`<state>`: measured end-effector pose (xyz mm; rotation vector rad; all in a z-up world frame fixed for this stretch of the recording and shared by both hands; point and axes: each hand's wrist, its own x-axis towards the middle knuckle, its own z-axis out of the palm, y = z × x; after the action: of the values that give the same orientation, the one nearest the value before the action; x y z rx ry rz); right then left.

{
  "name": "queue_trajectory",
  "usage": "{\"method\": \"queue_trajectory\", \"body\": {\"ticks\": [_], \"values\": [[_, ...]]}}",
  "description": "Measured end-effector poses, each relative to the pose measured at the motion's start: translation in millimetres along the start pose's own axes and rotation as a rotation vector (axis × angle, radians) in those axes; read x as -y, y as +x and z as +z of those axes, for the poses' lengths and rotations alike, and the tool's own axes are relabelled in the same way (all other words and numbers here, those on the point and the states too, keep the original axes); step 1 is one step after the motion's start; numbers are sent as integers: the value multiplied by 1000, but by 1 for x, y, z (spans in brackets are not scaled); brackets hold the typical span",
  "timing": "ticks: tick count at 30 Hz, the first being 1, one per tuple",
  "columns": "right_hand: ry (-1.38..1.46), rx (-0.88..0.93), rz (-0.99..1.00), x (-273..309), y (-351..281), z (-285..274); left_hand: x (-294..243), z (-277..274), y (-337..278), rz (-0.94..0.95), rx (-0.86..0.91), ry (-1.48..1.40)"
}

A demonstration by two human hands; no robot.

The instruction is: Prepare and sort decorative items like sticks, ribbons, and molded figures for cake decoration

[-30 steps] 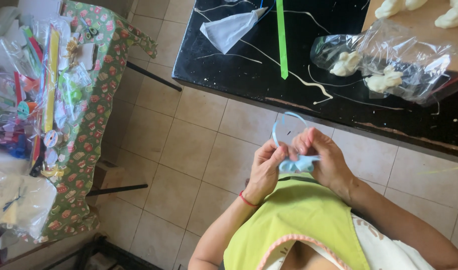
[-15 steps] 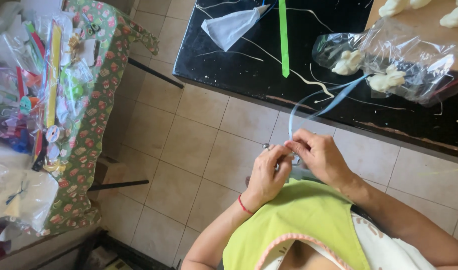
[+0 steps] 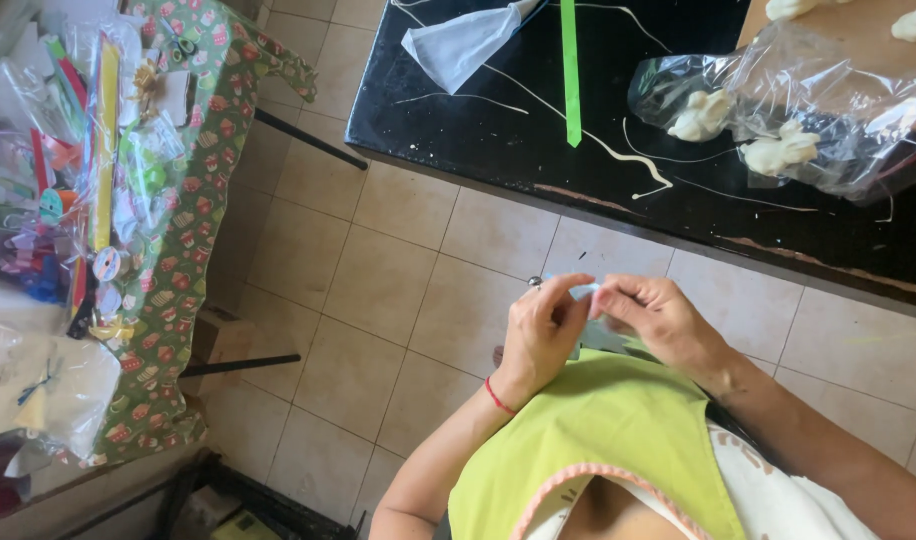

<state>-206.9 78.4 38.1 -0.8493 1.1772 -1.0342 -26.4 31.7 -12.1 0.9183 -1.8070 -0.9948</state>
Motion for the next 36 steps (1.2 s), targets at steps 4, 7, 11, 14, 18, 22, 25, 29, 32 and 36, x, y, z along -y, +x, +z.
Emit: {"method": "queue_trajectory", "body": {"ticks": [4,7,11,14,18,22,25,29,32,36], "values": [[278,-80,29,-41,9,-17,-4,-5,8,166,55,1],[349,-69,61,-56,15,-24,0,-7,11,367,149,31],[486,-75,134,-53,13,-18,0,-6,16,375,132,49],[405,-74,119,-81,19,-32,-13,-3,22,341,84,62],[405,-66,128,-19,14,-6,-16,1,28,386,45,84],[530,-139,139,-22,12,-9,-31,-2,33,342,59,-129],[345,-168,153,-28,-1,-24,-29,-6,32,140,-6,-669],[-318,-250,232,-16,-31,-84,-44,-28,50,-114,-19,-1117],[-806,-341,231,-21,-68,-150,-35,-31,54,-276,44,-1057],[-873,-384,-143,-45,-116,-232,28,4,68,-899,-60,-1229]]}}
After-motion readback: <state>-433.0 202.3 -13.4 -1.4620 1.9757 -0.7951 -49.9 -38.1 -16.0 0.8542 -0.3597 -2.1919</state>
